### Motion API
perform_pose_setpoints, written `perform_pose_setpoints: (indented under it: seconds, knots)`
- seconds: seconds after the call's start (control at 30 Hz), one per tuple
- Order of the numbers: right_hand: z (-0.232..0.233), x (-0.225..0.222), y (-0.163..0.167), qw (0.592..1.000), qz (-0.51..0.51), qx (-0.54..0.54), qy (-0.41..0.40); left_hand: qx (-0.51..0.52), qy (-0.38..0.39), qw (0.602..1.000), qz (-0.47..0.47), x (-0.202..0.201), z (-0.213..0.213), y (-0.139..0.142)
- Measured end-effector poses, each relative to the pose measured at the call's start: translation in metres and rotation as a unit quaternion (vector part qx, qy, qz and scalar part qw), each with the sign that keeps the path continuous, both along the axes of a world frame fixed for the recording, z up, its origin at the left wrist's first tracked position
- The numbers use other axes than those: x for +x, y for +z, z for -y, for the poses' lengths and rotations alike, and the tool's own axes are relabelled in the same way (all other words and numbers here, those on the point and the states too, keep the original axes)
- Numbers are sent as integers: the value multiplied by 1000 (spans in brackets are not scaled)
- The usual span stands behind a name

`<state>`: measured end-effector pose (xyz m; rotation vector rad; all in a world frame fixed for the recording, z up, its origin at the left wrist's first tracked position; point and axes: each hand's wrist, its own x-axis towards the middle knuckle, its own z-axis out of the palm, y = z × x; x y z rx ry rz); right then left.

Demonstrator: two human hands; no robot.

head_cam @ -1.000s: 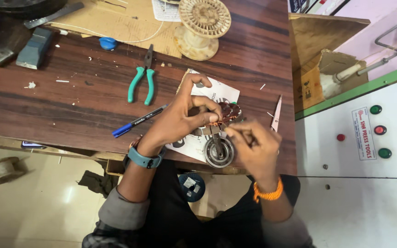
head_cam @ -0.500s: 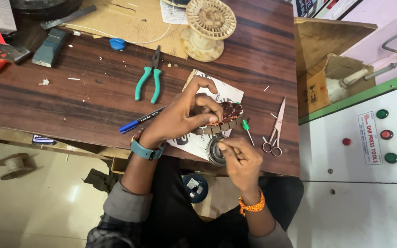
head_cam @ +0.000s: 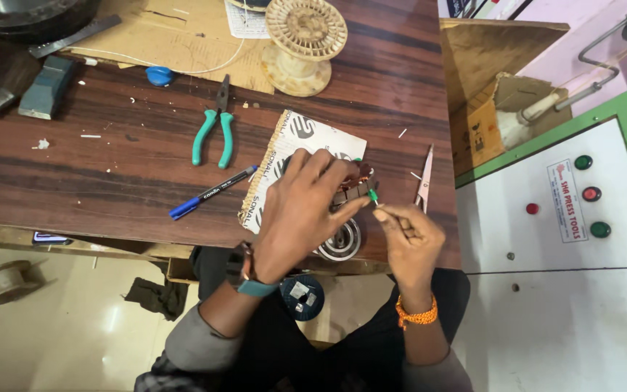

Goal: The person sits at a workbench repairing a mixer grinder motor. They hold the copper-wound armature, fit it into the motor housing and bearing, and use a screwdriver to work on the assembly, repositioning the armature repeatedly as they align and secure the parts.

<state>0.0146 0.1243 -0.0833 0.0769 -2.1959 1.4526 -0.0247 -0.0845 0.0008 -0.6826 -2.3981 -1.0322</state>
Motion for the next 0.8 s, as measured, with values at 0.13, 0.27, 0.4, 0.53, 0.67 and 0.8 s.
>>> perform_pose_setpoints:
  seconds: [0.13,0.27,0.4,0.53,0.67,0.8]
  knots:
    - [-2,-12,15,999,-7,-15,33,6,18,998,-57,3,-6,-2]
    - [-1,-24,30,999,-12,34,20,-24,-31,996,-83,-3,6,-3]
    - [0,-40,47,989,-77,88,92,-34,-57,993,-102,-5,10,-3]
    - [4,-58,59,975,-91,142,144,-32,-50,993,-106,-6,10,-1]
    - [-3,-66,66,961,-113,196,156,-16,-39,994,-106,-6,10,0]
    - [-22,-52,59,954,-139,229,133,-3,-4,997,-76,-4,4,-2]
